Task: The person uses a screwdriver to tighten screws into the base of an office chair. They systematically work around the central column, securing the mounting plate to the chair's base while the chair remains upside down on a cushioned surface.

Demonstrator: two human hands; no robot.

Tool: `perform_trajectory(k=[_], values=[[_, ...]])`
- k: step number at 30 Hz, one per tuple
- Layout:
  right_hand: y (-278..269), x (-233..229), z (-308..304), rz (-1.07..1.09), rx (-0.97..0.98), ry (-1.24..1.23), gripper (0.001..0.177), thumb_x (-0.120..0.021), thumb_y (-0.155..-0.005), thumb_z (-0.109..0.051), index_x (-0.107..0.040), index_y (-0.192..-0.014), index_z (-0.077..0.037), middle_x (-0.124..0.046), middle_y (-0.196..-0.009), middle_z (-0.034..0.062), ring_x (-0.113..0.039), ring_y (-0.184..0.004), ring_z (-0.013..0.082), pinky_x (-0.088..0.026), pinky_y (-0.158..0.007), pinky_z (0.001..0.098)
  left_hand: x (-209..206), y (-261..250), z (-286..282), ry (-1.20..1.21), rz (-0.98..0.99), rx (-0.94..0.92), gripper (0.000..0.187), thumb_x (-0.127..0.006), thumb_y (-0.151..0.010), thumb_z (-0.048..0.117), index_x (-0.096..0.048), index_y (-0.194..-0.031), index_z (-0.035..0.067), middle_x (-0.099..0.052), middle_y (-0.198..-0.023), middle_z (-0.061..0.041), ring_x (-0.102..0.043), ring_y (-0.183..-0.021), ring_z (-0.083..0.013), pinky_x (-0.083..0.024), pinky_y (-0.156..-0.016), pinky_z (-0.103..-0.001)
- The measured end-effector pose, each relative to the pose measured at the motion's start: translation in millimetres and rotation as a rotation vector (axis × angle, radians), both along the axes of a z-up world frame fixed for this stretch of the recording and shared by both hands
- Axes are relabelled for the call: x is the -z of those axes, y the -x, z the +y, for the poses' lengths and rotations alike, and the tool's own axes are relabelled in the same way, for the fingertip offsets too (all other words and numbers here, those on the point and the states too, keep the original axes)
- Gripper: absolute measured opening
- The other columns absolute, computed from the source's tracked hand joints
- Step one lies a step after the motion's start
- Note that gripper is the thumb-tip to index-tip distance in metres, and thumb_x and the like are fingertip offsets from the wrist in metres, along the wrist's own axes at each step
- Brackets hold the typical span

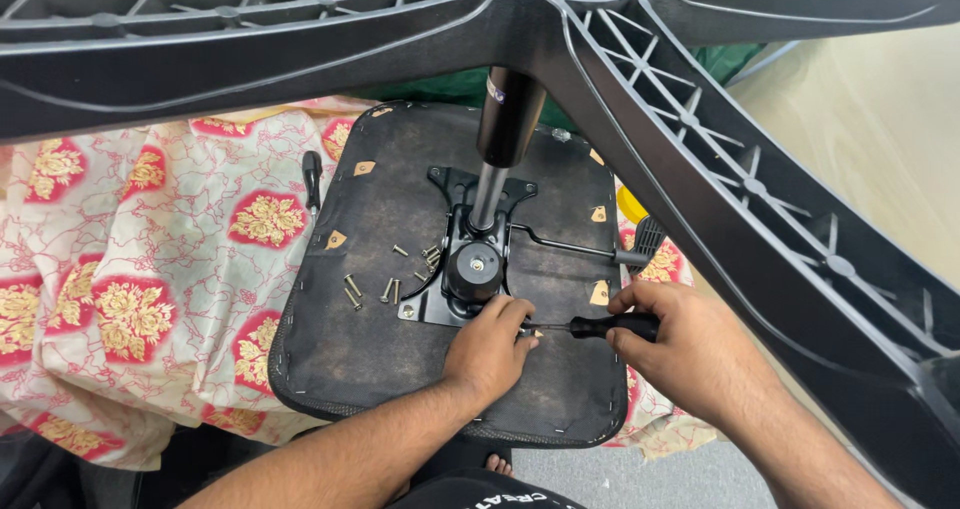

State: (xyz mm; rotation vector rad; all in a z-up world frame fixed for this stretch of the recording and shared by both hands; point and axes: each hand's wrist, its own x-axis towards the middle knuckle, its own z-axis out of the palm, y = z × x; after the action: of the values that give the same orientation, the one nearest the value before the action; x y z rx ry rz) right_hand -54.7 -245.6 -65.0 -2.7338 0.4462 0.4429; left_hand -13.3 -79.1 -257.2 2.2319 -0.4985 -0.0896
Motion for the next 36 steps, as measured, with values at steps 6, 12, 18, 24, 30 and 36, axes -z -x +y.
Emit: perform_trajectory(k=[6, 12, 18, 24, 30, 36], values=[[8.7, 16.4, -6.4, -0.106, -0.109, 0.024, 0.032, -0.078, -0.087, -0.031, -0.073, -0.114, -0.015, -0.070, -0.101, 0.0084, -0.073, -0.088, 0.0252, -0.059, -0.078, 0.0393, -5.5, -10.7, -6.0, -0.268, 0.066, 0.040, 0.025, -0.069, -0.096, 0.030, -0.071, -0.115, 0.016, -0.063, -0.115, 0.001, -0.069, -0.102, -0.0196, -0.057, -0.089, -0.035], [15.9, 23.2, -12.4, -0.162, -0.206, -0.037, 0.041, -0.082, -0.079, -0.020, -0.070, -0.117, -0.013, -0.064, -0.115, 0.0065, -0.073, -0.100, 0.0214, -0.059, -0.084, 0.0349, -3.6, -18.7, 5.9, -0.231, -0.022, 0.118, 0.027, -0.073, -0.092, 0.031, -0.074, -0.114, 0.016, -0.067, -0.112, 0.005, -0.070, -0.100, -0.0169, -0.057, -0.090, -0.032], [20.6, 27.9, -6.4, -0.284, -0.069, -0.145, 0.040, -0.083, -0.077, -0.019, -0.072, -0.115, -0.014, -0.071, -0.101, 0.0061, -0.076, -0.089, 0.0195, -0.061, -0.078, 0.0343, 8.4, -16.8, 12.9, -0.048, 0.013, 0.074, 0.026, -0.075, -0.089, 0.026, -0.075, -0.112, 0.015, -0.068, -0.109, 0.005, -0.069, -0.102, -0.0170, -0.055, -0.094, -0.033], [22.8, 30.2, -3.4, -0.317, 0.047, -0.081, 0.035, -0.084, -0.081, -0.022, -0.071, -0.112, -0.013, -0.073, -0.096, 0.0091, -0.075, -0.087, 0.0204, -0.058, -0.078, 0.0362, 14.2, -16.4, 11.5, -0.079, 0.006, 0.040, 0.024, -0.077, -0.088, 0.028, -0.076, -0.107, 0.013, -0.067, -0.106, 0.002, -0.068, -0.103, -0.0177, -0.054, -0.095, -0.034], [16.9, 25.1, -4.8, -0.306, -0.097, -0.054, 0.034, -0.081, -0.082, -0.021, -0.071, -0.113, -0.013, -0.072, -0.097, 0.0093, -0.074, -0.087, 0.0224, -0.059, -0.078, 0.0371, 18.4, -17.3, 10.8, -0.120, -0.021, 0.048, 0.025, -0.076, -0.089, 0.030, -0.076, -0.105, 0.012, -0.066, -0.104, 0.001, -0.068, -0.103, -0.0163, -0.055, -0.096, -0.034], [6.3, 11.9, -4.1, -0.211, -0.355, -0.021, 0.036, -0.079, -0.082, -0.021, -0.069, -0.115, -0.012, -0.071, -0.099, 0.0077, -0.075, -0.090, 0.0216, -0.061, -0.078, 0.0362, 18.6, -17.7, 9.3, -0.154, 0.008, 0.057, 0.027, -0.074, -0.091, 0.032, -0.075, -0.110, 0.013, -0.066, -0.107, 0.004, -0.068, -0.103, -0.0137, -0.056, -0.097, -0.032]])
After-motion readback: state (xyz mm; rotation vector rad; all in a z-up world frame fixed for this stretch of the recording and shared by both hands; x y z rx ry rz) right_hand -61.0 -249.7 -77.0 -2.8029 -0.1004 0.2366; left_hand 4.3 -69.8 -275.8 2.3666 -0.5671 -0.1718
